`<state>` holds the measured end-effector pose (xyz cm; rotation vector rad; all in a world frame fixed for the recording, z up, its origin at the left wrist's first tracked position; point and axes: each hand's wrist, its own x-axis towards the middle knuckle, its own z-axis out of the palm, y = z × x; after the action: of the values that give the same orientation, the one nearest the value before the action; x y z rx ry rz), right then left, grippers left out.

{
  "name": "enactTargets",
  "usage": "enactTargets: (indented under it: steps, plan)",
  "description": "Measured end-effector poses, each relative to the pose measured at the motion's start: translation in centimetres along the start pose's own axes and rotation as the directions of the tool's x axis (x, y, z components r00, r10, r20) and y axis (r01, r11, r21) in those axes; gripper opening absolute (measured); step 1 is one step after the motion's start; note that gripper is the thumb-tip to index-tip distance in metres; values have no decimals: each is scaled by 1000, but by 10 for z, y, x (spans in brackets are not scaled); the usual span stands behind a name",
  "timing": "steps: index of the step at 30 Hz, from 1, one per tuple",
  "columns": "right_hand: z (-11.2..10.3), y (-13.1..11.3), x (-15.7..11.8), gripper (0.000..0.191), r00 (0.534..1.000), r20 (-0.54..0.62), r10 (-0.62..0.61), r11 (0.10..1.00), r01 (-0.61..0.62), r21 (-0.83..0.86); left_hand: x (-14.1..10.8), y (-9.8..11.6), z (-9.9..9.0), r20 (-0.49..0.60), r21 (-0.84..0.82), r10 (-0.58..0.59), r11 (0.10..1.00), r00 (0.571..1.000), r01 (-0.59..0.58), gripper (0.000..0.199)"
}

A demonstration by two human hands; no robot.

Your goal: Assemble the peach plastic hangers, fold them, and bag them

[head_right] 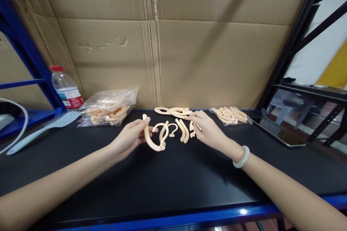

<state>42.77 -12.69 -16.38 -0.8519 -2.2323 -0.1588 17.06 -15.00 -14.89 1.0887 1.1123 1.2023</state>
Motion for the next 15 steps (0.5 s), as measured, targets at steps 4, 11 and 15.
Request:
enactTargets:
  steps: [4, 11, 15]
  plan:
    - [-1, -40, 1, 42, 970, 29, -242, 970, 242, 7, -5, -1, 4, 44, 10, -6, 1000, 999, 5, 24]
    - [4, -62, -4, 27, 899, 270, -344, 915, 385, -117, -14, -4, 10, 172, -20, -6, 1000, 985, 10, 23]
    - [5, -60, -6, 21, 923, 266, -278, 943, 314, -105, -14, -5, 13, 84, -10, 51, 999, 995, -50, 20]
